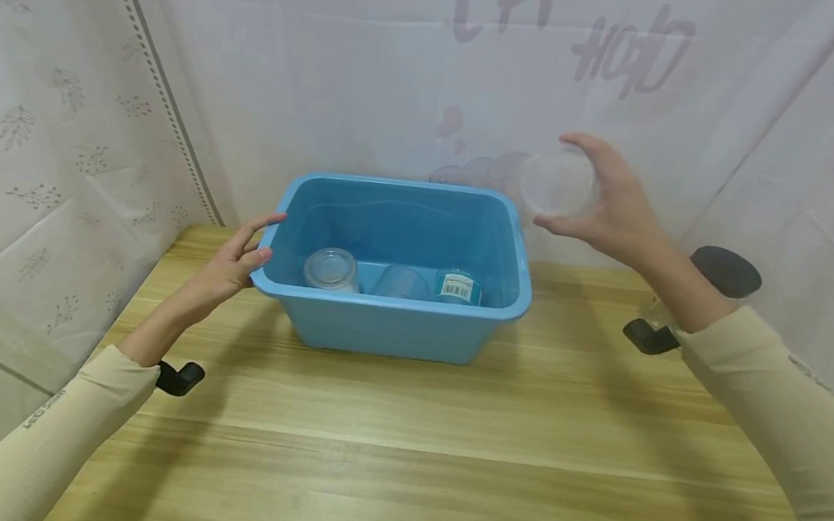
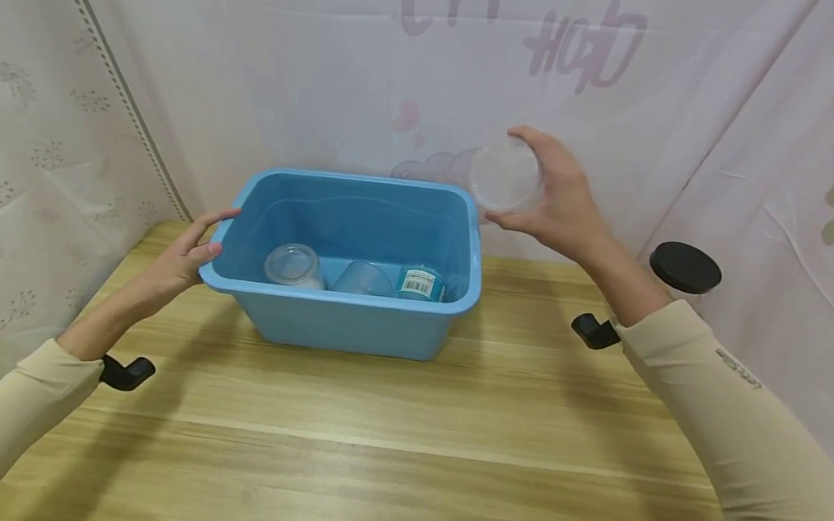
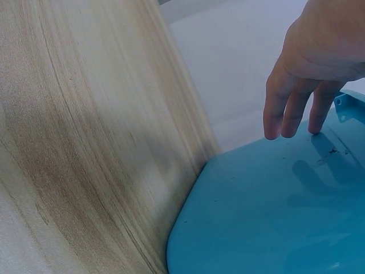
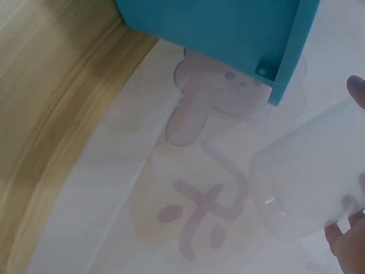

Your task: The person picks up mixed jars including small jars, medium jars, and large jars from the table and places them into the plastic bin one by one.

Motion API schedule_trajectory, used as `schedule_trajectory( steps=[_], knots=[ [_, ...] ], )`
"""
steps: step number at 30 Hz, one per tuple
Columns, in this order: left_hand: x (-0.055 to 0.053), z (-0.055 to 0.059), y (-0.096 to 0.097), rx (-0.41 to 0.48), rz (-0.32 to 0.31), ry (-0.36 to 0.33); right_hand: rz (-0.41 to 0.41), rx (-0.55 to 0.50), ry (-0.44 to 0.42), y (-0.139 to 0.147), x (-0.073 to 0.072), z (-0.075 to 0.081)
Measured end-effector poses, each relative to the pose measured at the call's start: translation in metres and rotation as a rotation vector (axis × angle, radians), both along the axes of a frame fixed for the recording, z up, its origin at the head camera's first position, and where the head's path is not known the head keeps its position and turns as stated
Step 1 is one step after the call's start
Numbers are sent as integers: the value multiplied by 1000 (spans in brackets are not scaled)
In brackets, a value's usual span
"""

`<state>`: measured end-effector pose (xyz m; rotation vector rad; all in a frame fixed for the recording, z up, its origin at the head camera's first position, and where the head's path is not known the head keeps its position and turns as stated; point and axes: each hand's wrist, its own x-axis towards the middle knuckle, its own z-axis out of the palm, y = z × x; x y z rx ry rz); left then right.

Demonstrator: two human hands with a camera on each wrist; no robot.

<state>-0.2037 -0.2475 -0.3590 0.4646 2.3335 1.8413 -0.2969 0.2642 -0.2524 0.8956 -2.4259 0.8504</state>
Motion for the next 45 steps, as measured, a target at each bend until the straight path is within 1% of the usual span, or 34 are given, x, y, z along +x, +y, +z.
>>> schedule_trajectory(
  steps=[4,11,20,25,30,34,37,42,45],
  knots=[
    [0,1,0,-2,3,-1,41,56,45,-6,-1,3],
    [0,1,1,-3,5,-9,131,153,157,-16,-5,5],
    [2,1,0,-4,0,-9,209,261,222,-33,-2,7],
    [3,2,0,-8,-2,-10,266,346,297,-41,-2,10],
    [3,2,1,0,0,-15,333,429,351,-50,2,18],
    [2,2,1,0,3,-16,375,503,420,-58,3,25],
    [2,1,1,1,6,-21,402,567,456,-65,4,31],
    [2,1,1,5,6,-22,444,666,472,-77,9,40],
    [2,2,1,0,7,-21,478,708,490,-85,10,41]
  ],
)
